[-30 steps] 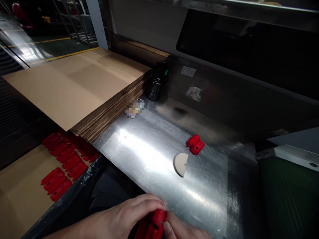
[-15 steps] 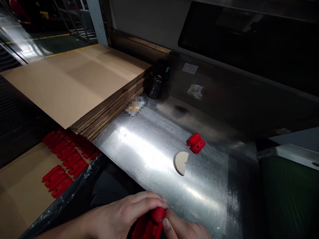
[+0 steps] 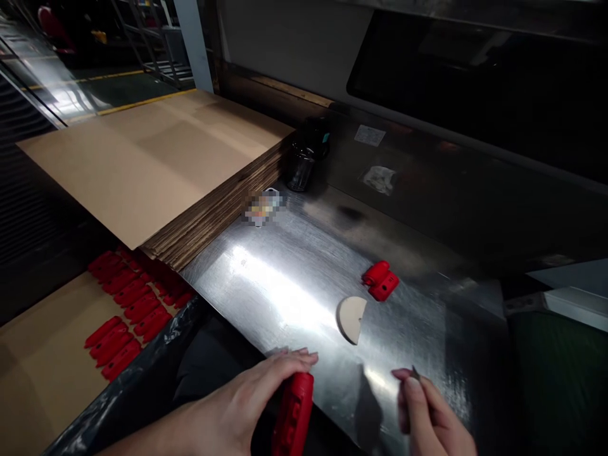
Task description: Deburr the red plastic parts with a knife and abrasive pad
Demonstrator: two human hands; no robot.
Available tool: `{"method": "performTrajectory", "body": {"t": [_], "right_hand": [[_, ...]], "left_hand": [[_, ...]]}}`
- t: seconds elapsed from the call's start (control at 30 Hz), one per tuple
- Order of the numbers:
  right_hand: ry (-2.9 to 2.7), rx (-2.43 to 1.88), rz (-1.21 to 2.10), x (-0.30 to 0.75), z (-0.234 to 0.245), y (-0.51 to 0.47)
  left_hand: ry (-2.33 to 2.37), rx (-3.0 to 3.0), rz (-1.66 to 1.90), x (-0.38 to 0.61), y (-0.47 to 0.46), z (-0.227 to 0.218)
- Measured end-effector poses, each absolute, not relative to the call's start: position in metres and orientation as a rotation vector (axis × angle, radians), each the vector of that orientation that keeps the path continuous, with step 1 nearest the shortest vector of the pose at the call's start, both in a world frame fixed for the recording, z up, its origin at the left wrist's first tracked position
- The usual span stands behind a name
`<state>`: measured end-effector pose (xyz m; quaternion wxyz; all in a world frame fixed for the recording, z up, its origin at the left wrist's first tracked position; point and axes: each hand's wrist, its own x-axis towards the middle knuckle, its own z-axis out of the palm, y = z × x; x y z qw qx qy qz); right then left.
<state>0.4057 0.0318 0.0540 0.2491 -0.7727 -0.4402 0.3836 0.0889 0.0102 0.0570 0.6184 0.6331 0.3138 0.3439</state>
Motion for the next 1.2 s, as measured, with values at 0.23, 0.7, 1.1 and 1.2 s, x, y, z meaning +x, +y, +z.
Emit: {"method": "performTrajectory", "body": {"t": [0.23, 0.7, 1.1, 1.2], "right_hand": [[-1.740, -2.212, 0.272, 0.414, 0.020, 0.061], [-1.787, -1.761, 1.113, 0.287, 0.065, 0.067], [-1.818, -1.624, 1.303, 0.250, 0.075, 0.050], [-1.864, -1.598, 1.389, 0.251, 0.081, 0.054]], "left_hand": [[0.466, 0.381, 1.013, 0.119, 0.019, 0.028], [1.008, 0.673, 1.388, 0.093, 0.029, 0.016], [1.096, 0.845, 1.350, 0.073, 0.030, 0.020], [1.059, 0.846, 1.345, 0.070, 0.030, 0.015]]}}
